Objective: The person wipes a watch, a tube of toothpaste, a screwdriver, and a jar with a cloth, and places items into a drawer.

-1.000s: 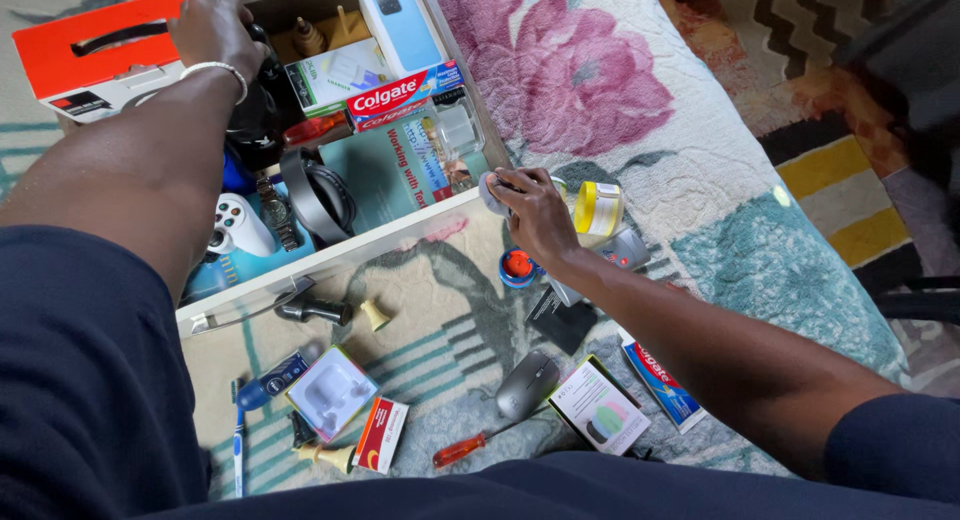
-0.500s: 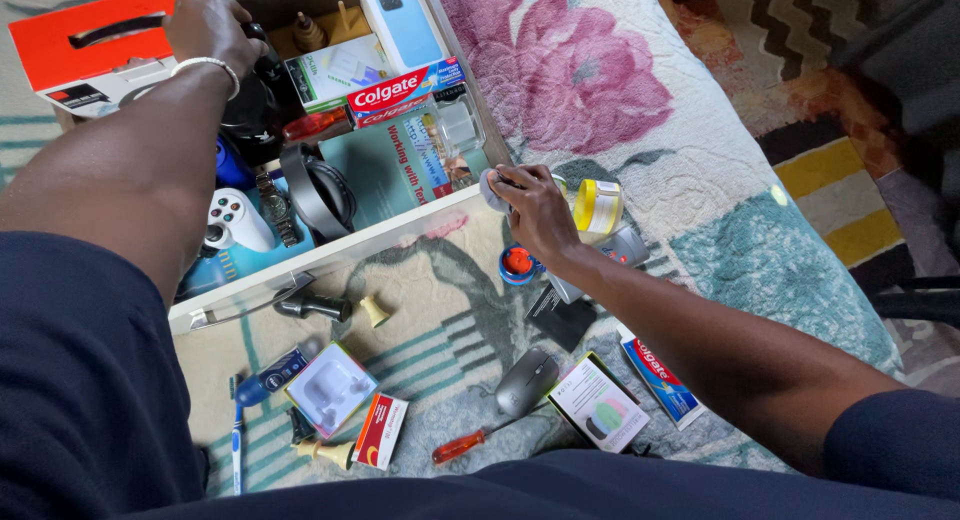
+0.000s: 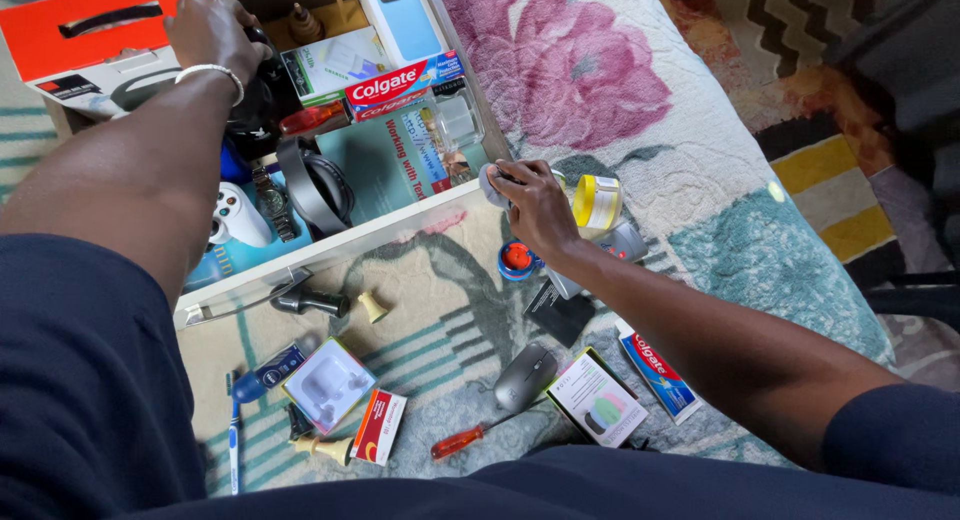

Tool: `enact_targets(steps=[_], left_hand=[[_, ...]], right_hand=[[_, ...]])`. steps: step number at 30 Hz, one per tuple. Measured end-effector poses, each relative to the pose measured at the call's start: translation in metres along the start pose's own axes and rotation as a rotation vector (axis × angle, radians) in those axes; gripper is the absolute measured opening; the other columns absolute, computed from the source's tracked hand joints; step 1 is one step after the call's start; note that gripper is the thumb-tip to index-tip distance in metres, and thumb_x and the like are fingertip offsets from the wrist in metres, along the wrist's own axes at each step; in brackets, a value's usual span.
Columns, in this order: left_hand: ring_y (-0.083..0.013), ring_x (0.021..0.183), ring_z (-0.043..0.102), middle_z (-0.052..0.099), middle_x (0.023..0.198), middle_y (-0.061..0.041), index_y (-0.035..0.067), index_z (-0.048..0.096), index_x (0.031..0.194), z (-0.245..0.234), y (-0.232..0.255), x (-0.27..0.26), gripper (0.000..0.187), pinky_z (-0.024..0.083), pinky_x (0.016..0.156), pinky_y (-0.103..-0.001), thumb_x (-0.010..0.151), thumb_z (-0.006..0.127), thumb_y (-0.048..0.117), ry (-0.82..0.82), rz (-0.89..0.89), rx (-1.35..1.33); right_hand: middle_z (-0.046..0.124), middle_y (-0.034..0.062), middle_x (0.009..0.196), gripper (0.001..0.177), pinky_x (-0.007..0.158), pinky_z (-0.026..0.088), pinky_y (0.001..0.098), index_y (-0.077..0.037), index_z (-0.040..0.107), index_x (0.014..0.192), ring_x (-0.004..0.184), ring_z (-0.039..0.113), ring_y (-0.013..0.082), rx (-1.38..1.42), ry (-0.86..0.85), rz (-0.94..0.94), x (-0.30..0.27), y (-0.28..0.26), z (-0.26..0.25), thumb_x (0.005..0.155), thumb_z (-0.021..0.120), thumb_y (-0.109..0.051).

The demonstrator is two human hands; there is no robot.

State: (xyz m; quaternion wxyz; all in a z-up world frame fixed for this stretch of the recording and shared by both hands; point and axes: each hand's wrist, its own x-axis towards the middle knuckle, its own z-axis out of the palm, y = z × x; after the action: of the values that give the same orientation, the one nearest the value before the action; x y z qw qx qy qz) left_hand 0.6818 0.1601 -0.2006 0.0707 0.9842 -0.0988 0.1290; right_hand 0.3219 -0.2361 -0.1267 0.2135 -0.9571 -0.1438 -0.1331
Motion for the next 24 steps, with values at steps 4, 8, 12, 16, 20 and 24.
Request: enact_targets(steps=[4, 8, 12, 16, 20, 24], left_hand=[[-0.0322, 0.109, 0.063, 0.074, 0.101, -0.012, 0.021, 0.081, 0.109, -0.008, 0.006, -0.003, 0.043, 0.047, 0.091, -0.052, 0.073, 0.096, 0.039, -0.003, 0.045, 0.068], [-0.0347, 0.113, 0.06, 0.069, 0.118, -0.015, 0.015, 0.078, 0.114, -0.025, 0.016, -0.011, 0.046, 0.045, 0.093, -0.054, 0.075, 0.093, 0.036, -0.008, 0.105, 0.079], [-0.0349, 0.116, 0.059, 0.059, 0.132, -0.017, 0.008, 0.072, 0.117, -0.045, 0.019, -0.032, 0.055, 0.048, 0.091, -0.049, 0.074, 0.09, 0.038, 0.201, 0.25, 0.027], [-0.0359, 0.112, 0.058, 0.053, 0.126, -0.019, 0.003, 0.059, 0.105, -0.071, 0.027, -0.065, 0.043, 0.051, 0.088, -0.051, 0.091, 0.082, 0.037, 0.146, 0.109, -0.16], [-0.037, 0.113, 0.056, 0.052, 0.119, -0.016, 0.005, 0.06, 0.097, -0.082, 0.03, -0.101, 0.043, 0.051, 0.087, -0.053, 0.096, 0.082, 0.042, -0.028, 0.024, -0.107], [-0.0412, 0.114, 0.053, 0.049, 0.122, -0.02, 0.002, 0.062, 0.106, -0.077, 0.025, -0.124, 0.046, 0.052, 0.087, -0.052, 0.085, 0.083, 0.037, -0.07, 0.037, -0.102]], right_hand=[[0.067, 0.012, 0.132, 0.058, 0.101, 0.053, 0.0436, -0.006, 0.074, 0.124, 0.117, 0.06, 0.0356, 0.001, -0.016, 0.008, 0.0, -0.001, -0.001, 0.07, 0.066, 0.014], [0.067, 0.012, 0.132, 0.058, 0.101, 0.053, 0.0437, -0.006, 0.074, 0.124, 0.118, 0.06, 0.0357, 0.004, -0.013, 0.009, 0.001, -0.001, -0.001, 0.071, 0.067, 0.014], [0.068, 0.0116, 0.132, 0.057, 0.1, 0.053, 0.0435, -0.006, 0.074, 0.123, 0.118, 0.059, 0.036, -0.008, -0.017, 0.015, 0.001, -0.001, 0.0, 0.07, 0.066, 0.014], [0.068, 0.0111, 0.133, 0.055, 0.1, 0.054, 0.0431, -0.007, 0.075, 0.123, 0.118, 0.059, 0.0356, -0.007, -0.027, 0.028, 0.002, -0.001, 0.0, 0.072, 0.067, 0.014], [0.068, 0.0108, 0.133, 0.055, 0.098, 0.055, 0.0425, -0.007, 0.076, 0.121, 0.118, 0.06, 0.0358, -0.013, -0.051, 0.04, 0.003, 0.0, -0.001, 0.07, 0.069, 0.013], [0.068, 0.0109, 0.132, 0.055, 0.098, 0.055, 0.0421, -0.007, 0.076, 0.121, 0.118, 0.06, 0.0359, -0.013, -0.054, 0.014, 0.003, 0.002, -0.003, 0.071, 0.069, 0.013]])
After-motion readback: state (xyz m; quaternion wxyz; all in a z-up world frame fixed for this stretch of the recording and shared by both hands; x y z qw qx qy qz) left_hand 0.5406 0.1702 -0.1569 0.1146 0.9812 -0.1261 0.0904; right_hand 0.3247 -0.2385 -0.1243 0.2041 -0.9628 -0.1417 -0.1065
